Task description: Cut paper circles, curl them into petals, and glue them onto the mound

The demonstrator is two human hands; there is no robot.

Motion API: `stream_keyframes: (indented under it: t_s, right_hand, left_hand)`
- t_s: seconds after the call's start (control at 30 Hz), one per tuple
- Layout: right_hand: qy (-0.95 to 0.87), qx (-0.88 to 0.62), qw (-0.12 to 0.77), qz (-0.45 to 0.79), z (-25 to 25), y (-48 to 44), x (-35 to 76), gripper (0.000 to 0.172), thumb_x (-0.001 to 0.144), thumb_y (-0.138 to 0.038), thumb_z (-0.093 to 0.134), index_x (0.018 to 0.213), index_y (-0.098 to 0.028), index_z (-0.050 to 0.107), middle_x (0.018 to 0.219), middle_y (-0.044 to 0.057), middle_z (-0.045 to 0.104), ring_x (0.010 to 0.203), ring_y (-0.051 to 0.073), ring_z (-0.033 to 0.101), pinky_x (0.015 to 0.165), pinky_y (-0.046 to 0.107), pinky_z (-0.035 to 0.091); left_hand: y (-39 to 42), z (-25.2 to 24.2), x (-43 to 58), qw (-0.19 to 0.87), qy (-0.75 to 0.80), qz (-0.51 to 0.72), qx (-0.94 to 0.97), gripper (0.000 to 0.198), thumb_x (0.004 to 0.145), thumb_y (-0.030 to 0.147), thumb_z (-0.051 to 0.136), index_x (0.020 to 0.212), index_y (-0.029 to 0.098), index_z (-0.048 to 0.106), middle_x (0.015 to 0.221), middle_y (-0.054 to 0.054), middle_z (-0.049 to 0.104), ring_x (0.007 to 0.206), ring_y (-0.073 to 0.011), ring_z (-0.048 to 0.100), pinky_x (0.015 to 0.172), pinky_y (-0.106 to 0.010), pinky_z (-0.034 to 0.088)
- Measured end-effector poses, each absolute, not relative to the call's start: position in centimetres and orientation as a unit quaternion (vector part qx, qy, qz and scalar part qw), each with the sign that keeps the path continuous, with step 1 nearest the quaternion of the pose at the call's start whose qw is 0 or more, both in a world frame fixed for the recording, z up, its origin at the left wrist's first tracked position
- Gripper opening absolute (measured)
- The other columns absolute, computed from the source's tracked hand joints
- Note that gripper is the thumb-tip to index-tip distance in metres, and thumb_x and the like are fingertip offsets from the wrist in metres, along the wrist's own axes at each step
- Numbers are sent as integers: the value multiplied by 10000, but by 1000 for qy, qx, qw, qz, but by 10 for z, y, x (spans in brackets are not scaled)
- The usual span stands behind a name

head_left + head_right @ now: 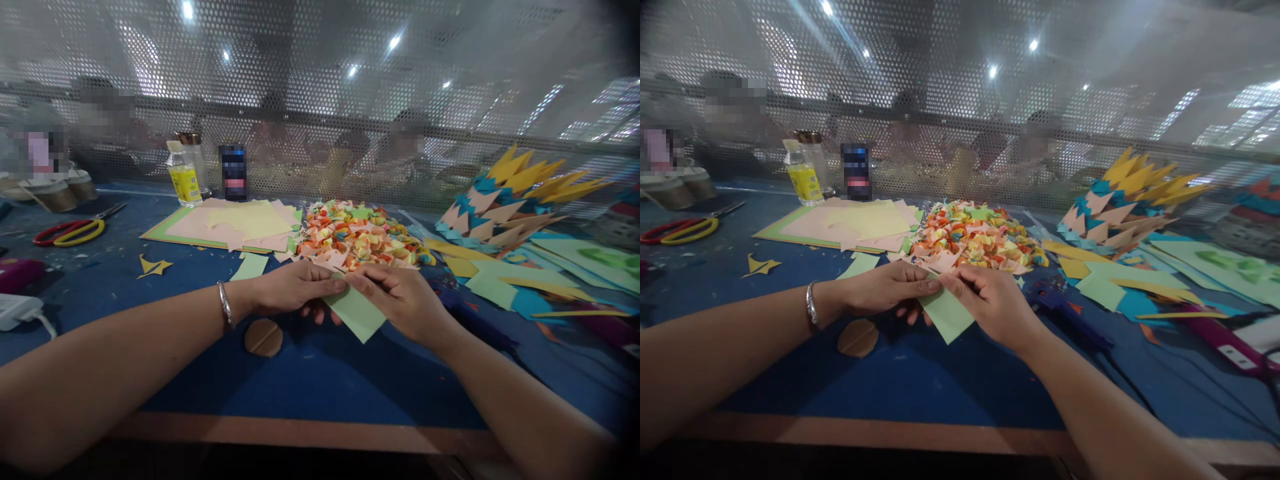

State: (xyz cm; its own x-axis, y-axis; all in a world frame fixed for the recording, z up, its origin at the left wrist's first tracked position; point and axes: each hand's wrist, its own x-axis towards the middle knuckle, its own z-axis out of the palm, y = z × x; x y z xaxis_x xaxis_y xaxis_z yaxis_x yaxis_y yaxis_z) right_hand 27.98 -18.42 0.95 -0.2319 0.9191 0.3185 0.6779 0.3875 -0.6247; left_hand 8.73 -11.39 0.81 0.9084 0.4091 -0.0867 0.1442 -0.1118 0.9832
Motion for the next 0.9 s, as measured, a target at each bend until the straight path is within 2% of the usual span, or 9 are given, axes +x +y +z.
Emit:
stream_keyframes:
  t_s: [0.17, 0.3, 0.4, 0.47, 0.53, 0.6, 0.7, 0.77, 0.9]
  right_hand:
    - [-761, -542, 332, 135, 10, -183, 283, 425, 929, -504, 433, 672, -192, 563, 610, 2, 537, 567, 121, 476, 527, 256, 358]
    - [-756, -550, 335, 115, 9, -181, 286, 442, 938, -516, 404, 691, -189, 569, 637, 9, 535, 580, 121, 481, 551, 260, 366]
    - [-753, -560, 329, 109, 9, -180, 286, 452, 926, -546, 405, 685, -193, 552, 612, -3, 498, 546, 113, 449, 519, 257, 340]
    - [-746, -570, 325, 114, 9, -180, 286, 455, 909, -570, 422, 677, -196, 535, 581, -21, 454, 504, 101, 410, 482, 252, 306]
    - [-738, -579, 323, 127, 8, -180, 285, 448, 891, -586, 447, 688, -196, 534, 562, -33, 433, 478, 92, 393, 459, 246, 283]
    - [-730, -584, 327, 137, 8, -180, 285, 440, 881, -590, 464, 705, -195, 545, 548, -40, 424, 467, 88, 390, 450, 241, 276]
    - [-723, -586, 341, 136, 8, -180, 285, 433, 878, -580, 475, 692, -194, 534, 536, -45, 404, 460, 82, 380, 445, 236, 283]
    - [-719, -586, 350, 132, 7, -180, 285, 431, 876, -576, 482, 677, -195, 519, 536, -46, 404, 458, 80, 377, 442, 233, 290]
    - [-718, -590, 350, 120, 7, -179, 286, 425, 877, -567, 484, 674, -196, 524, 549, -40, 433, 463, 82, 394, 446, 235, 310]
  left_hand:
    - [-109, 27, 76, 598, 232, 133, 755, 266, 851, 379, 543, 712, 158, 594, 584, 24, 539, 465, -61, 436, 452, -212, 289]
    - [-93, 47, 57, 512, 305, 155, 788, 287, 748, 242, 532, 489, 170, 432, 479, 41, 377, 432, -68, 352, 440, -231, 246]
    - [-77, 54, 41, 393, 311, 62, 863, 246, 729, 238, 504, 495, 167, 475, 495, 25, 418, 466, -87, 376, 478, -241, 272]
    - [-71, 54, 36, 246, 317, 12, 916, 135, 703, 276, 569, 639, 169, 621, 609, -1, 541, 575, -125, 472, 551, -254, 322]
    - [-73, 51, 38, 104, 336, 54, 935, 242, 680, 297, 612, 885, 193, 688, 806, -38, 620, 757, -188, 539, 669, -289, 368]
    - [-81, 45, 47, 25, 330, 109, 937, 284, 707, 303, 608, 954, 190, 693, 888, -76, 632, 896, -241, 541, 779, -340, 375]
    - [-96, 32, 70, 77, 289, 145, 943, 207, 771, 244, 561, 900, 164, 702, 897, -78, 671, 909, -217, 564, 857, -345, 370]
    - [-102, 24, 82, 105, 284, 138, 943, 186, 763, 263, 593, 858, 155, 711, 869, -80, 688, 865, -212, 580, 836, -343, 380]
    - [-99, 15, 93, 171, 293, 92, 936, 197, 745, 264, 630, 870, 146, 725, 840, -88, 703, 769, -193, 600, 690, -294, 398]
